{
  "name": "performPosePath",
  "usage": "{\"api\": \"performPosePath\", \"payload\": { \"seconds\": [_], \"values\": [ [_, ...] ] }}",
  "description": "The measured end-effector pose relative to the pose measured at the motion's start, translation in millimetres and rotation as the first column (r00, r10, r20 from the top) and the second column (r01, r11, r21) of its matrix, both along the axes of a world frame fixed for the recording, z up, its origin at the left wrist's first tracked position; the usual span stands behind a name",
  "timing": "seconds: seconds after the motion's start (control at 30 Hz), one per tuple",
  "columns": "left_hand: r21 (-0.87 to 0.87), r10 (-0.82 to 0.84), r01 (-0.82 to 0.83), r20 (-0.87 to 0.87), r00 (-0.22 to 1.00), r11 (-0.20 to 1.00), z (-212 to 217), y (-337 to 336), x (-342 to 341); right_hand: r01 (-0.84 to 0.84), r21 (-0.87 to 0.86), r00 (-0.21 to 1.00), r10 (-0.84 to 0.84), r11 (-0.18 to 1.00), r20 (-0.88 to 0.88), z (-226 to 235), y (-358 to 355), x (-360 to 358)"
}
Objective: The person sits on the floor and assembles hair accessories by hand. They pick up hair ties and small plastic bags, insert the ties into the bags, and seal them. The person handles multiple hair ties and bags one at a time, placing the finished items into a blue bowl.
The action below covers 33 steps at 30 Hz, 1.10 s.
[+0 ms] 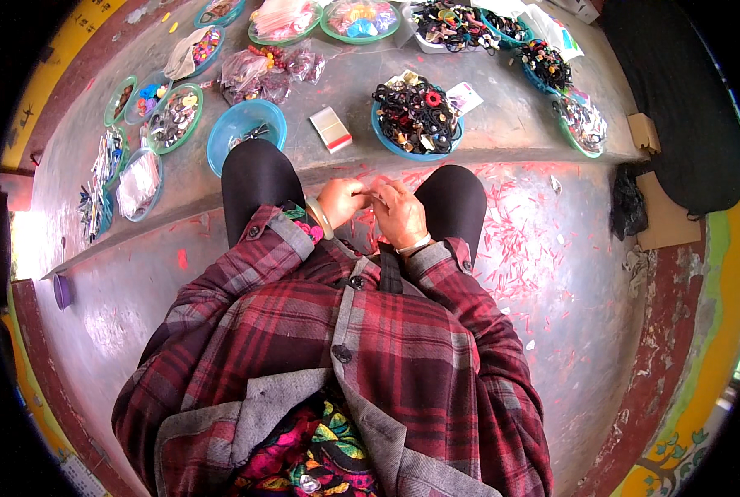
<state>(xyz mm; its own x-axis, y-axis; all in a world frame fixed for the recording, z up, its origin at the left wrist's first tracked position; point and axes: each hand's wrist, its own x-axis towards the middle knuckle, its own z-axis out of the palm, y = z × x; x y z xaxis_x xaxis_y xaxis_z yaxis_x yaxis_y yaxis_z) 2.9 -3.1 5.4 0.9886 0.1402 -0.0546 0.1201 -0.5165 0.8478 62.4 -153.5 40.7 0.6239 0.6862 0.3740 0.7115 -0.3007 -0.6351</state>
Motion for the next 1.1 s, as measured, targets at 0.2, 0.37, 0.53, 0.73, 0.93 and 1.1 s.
{"api": "performPosePath", "payload": {
  "seconds": [0.2,0.37,0.53,0.73,0.93,1.1],
  "values": [
    [-0.094,0.015,-0.011,0.04,0.999,0.995,-4,-3,-1,-0.038,0.007,0.999,0.038,0.999,-0.021,2,-1,1],
    [-0.234,0.003,-0.027,-0.102,0.995,0.972,2,-3,-2,0.076,0.04,0.991,-0.071,0.996,-0.114,-2,0,-1],
    [-0.449,0.025,-0.176,-0.322,0.946,0.876,7,-1,-1,0.231,0.04,0.883,-0.192,0.972,-0.428,-22,-3,7],
    [-0.637,0.041,-0.224,-0.289,0.956,0.737,2,8,-1,0.19,0.014,0.563,-0.098,0.982,-0.821,-5,-5,9],
    [-0.807,-0.048,-0.144,-0.208,0.977,0.573,3,10,1,0.18,0.122,0.304,0.063,0.976,-0.951,5,-8,12],
    [-0.862,-0.111,-0.071,-0.145,0.983,0.502,9,9,-1,0.115,0.148,0.205,0.123,0.982,-0.971,2,-15,17]
  ]
}}
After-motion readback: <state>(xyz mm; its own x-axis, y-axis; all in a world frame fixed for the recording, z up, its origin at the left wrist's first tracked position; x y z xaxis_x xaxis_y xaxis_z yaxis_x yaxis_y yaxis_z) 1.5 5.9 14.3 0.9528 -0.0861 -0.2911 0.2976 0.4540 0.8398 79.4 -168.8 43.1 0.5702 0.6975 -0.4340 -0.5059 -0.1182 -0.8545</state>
